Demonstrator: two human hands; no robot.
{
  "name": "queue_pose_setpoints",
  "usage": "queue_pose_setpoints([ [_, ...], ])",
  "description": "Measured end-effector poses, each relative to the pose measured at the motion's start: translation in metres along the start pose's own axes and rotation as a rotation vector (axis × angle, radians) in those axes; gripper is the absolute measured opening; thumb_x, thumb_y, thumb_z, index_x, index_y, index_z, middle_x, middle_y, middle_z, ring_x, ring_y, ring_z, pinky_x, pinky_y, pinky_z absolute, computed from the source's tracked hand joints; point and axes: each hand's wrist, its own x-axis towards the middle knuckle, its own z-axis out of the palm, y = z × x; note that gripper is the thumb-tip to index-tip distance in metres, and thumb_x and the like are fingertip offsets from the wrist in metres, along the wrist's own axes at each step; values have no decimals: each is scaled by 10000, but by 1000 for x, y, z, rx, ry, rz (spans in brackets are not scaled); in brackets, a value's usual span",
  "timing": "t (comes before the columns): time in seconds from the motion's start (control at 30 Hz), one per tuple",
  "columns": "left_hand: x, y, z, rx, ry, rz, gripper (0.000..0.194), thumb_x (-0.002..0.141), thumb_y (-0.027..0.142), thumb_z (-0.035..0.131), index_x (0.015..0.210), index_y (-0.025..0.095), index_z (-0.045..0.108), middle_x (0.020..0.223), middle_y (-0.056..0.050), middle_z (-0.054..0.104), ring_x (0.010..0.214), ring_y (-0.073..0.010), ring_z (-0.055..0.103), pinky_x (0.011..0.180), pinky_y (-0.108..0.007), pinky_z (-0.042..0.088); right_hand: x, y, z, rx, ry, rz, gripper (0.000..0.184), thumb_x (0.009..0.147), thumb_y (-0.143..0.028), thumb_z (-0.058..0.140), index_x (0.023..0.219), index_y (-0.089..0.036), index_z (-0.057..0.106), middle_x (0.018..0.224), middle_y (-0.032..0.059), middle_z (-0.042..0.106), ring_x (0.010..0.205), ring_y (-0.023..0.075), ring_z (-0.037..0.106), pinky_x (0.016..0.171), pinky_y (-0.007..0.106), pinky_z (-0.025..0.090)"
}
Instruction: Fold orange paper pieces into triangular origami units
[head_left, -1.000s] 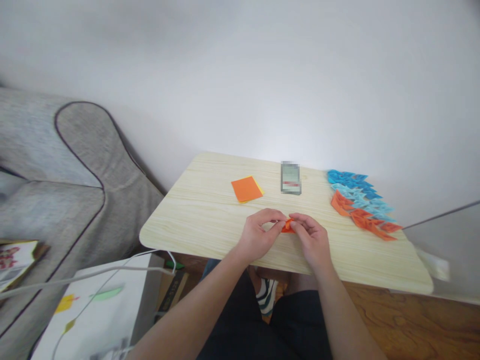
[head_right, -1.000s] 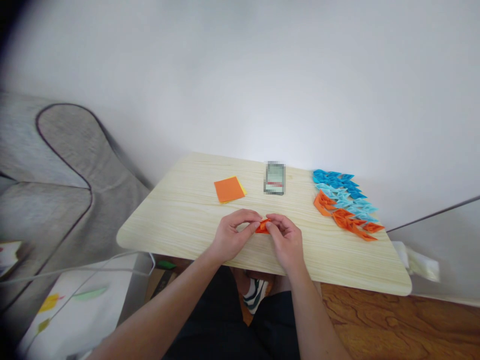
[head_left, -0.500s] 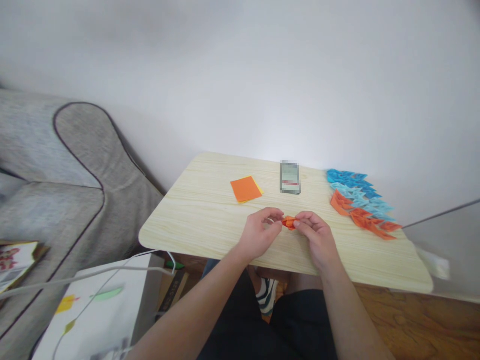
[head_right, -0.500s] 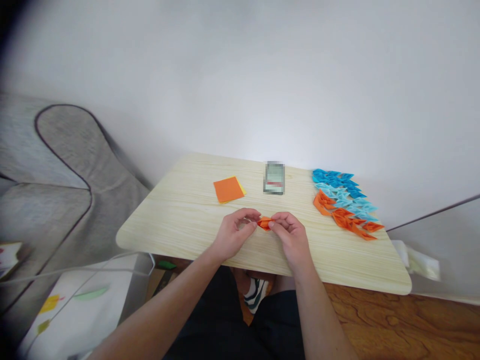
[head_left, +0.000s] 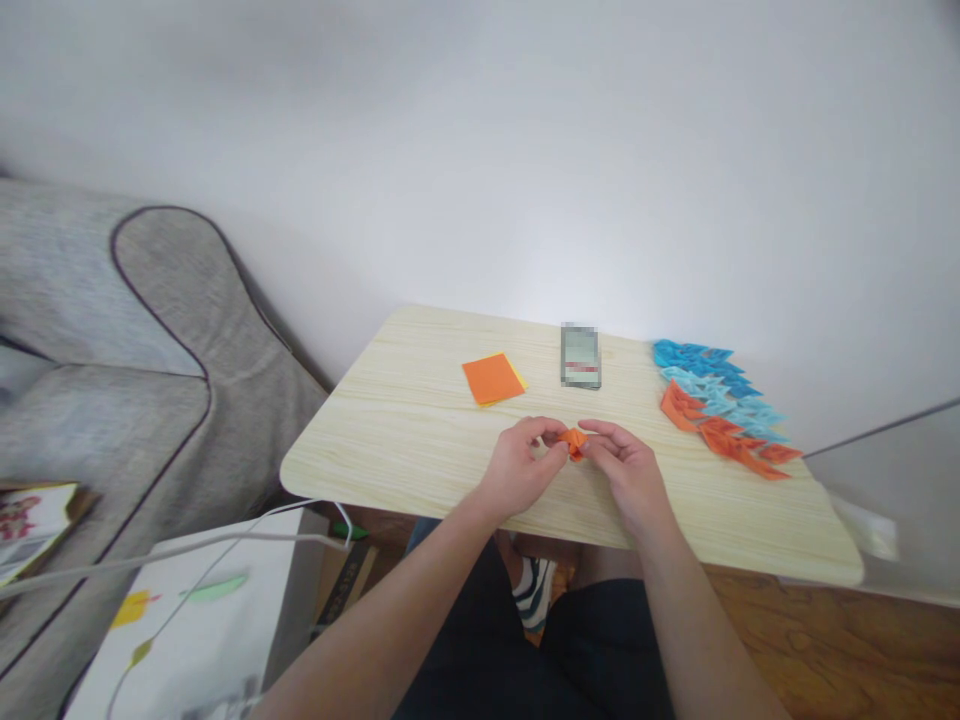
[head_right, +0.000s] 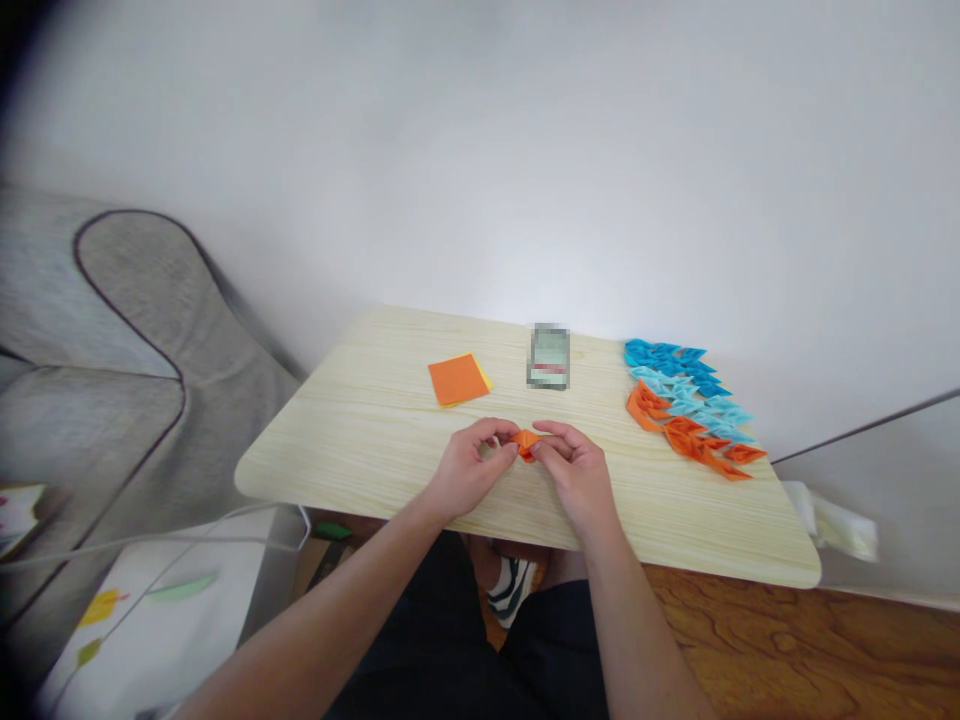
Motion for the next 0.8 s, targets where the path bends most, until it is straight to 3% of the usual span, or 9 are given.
queue_pose_setpoints([
  [0.2, 0, -1, 1, 16, 7, 15, 210, 871, 205, 673, 1064, 203, 755, 963, -30, 764, 903, -167, 680, 800, -284, 514, 1, 0, 5, -20, 26, -13, 188, 786, -338, 820, 923, -220, 768, 865, 34, 801, 835, 195, 726, 831, 328, 535],
  [0.8, 1, -7, 4, 116, 38, 86, 266, 862, 131, 669, 1095, 224, 757, 1025, -39, 766, 964, -193, 673, 880, -345, 546, -2, 7, 22, -83, 143, -111, 166, 816, -355, 780, 877, -224, 698, 819, 31, 757, 764, 204, 700, 749, 344, 552],
])
